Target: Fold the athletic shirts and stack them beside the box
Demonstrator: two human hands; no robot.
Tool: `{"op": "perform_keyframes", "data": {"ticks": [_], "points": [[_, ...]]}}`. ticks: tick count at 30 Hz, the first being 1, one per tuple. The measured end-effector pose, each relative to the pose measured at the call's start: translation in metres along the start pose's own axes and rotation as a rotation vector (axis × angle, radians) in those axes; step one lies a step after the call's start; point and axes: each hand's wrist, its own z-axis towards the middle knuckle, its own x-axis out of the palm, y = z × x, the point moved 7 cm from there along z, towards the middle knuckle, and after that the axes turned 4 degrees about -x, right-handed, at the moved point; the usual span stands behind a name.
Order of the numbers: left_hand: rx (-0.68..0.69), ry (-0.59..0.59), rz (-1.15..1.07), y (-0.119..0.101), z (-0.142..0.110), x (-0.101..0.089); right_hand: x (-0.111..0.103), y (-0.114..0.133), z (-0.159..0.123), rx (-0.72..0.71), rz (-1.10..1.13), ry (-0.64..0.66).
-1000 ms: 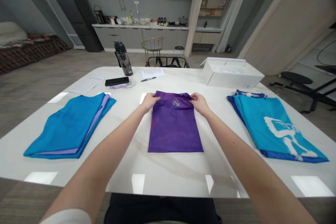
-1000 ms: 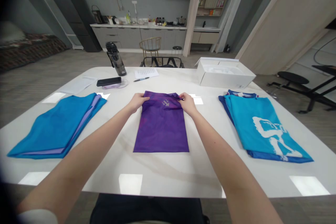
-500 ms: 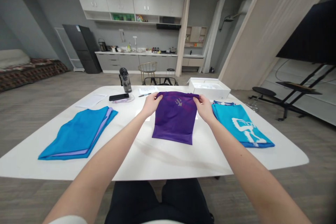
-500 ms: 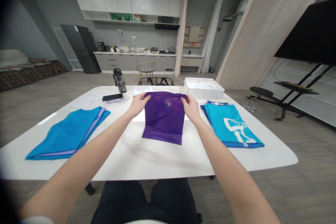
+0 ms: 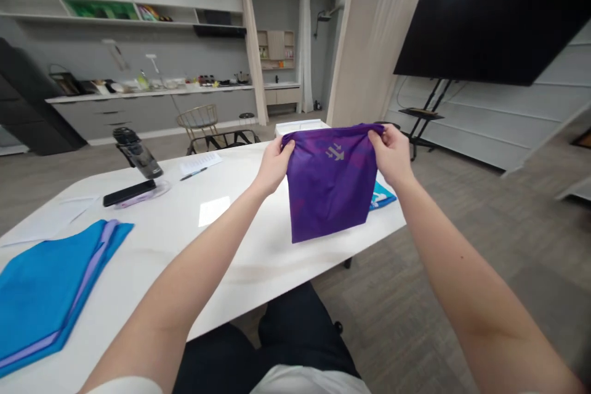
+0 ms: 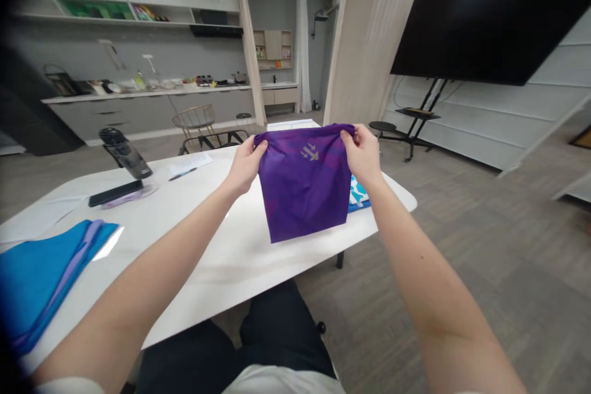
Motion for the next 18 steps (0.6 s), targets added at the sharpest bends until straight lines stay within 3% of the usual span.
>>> {"op": "perform_keyframes", "data": {"ticks": [3, 5, 8, 11, 14, 18], "points": [[-0.116, 0.015, -0.116, 0.032, 0.009, 0.053, -0.041, -0.037, 0.011, 0.038, -0.065, -0.006], [-0.226, 0.017, -0.145, 0.065, 0.007, 0.086, -0.063, -0.068, 0.009, 0.08, -0.121, -0.005], [-0.41, 0.02, -0.117, 0.126, -0.005, 0.13, -0.087, -0.117, -0.008, 0.148, -0.22, -0.03], [-0.465, 0.002, -0.007, 0.174, -0.016, 0.161, -0.101, -0.164, -0.03, 0.216, -0.308, -0.044], [-0.389, -0.041, 0.087, 0.195, -0.015, 0.179, -0.109, -0.198, -0.039, 0.244, -0.352, -0.043], [-0.252, -0.062, 0.122, 0.187, 0.003, 0.186, -0.111, -0.22, -0.017, 0.189, -0.33, -0.061]]}}
